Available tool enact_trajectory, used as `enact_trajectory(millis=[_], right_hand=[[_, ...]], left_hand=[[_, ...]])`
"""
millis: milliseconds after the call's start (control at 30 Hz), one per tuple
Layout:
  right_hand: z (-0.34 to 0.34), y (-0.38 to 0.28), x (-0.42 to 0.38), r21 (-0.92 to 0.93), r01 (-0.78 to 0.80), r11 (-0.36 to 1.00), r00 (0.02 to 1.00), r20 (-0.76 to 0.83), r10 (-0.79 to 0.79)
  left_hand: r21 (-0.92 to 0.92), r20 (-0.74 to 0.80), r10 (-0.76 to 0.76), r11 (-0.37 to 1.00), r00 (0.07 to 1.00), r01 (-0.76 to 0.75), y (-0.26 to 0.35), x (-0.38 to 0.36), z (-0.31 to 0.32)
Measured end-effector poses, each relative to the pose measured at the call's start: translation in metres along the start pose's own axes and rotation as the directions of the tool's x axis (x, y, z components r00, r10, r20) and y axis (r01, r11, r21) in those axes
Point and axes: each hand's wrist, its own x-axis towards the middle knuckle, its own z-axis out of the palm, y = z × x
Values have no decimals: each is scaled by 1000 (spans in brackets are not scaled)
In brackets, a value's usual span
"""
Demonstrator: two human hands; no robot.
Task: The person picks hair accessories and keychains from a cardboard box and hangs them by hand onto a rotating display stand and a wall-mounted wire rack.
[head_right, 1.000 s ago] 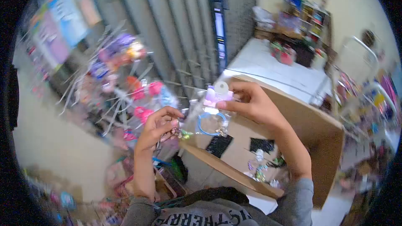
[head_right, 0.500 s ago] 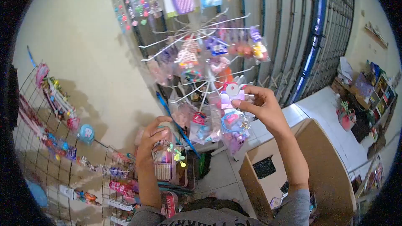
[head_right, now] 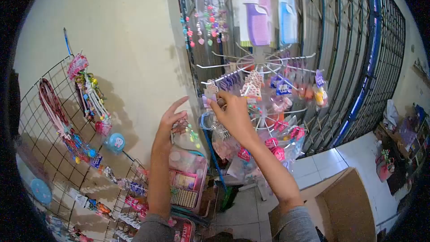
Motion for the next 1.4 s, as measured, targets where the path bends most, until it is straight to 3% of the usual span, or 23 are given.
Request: enact_trajectory(millis=[100,233,333,367,400,500,633,700,833,900,1033,1100,1167,1233,1300,1400], right_hand=[[23,7,3,40,29,999,992,-124,-23],[33,2,8,-15,-77,997,996,-53,76],[38,4,11,-24,-46,999,991,-128,43],[38,2,11,-112,-40,993,987,-157,22],[37,1,11,-199,-35,979,983,-183,-2],[27,1,4,-133,-59,989,955,-297,17],[1,14,-5,-203,-54,978,947,-320,-15],[-17,17,-11,-233,-42,972,909,-412,-60],[-65,24,-24,-246,-131,960,875,-484,-4],[-86,28,-30,-261,-169,951,858,-513,12],[-112,23,-42,-261,-168,951,825,-565,-10],[-119,21,-48,-429,-12,903,780,-569,-259],[-121,13,-52,-454,-65,889,783,-575,-237],[-120,13,-54,-609,-30,793,754,-535,-382],[-118,18,-56,-584,-66,809,763,-552,-337],[-119,25,-53,-656,-12,755,755,-500,-423]], left_hand=[[-20,-4,-14,1000,1000,14,-3,3,0],[-89,72,-6,996,997,12,-13,15,-9],[-89,113,-6,996,994,16,-9,30,-18],[-65,136,-15,998,991,24,-6,37,-21],[-140,173,3,990,985,21,-2,45,-22],[-150,241,-23,987,970,61,6,58,-16],[-138,266,-2,990,964,40,1,55,3],[-153,324,-24,985,946,78,-2,45,10],[-144,246,74,989,966,-39,-8,32,21],[-90,117,134,988,984,-124,-11,31,29],[-37,200,114,993,973,-109,-14,33,49],[-2,236,100,995,967,-102,-11,27,62],[-69,263,106,993,959,-91,-12,19,74],[-100,310,98,993,946,-69,-15,16,83],[-74,304,85,995,949,-65,-15,12,92],[-71,333,68,996,941,-47,-13,11,102]])
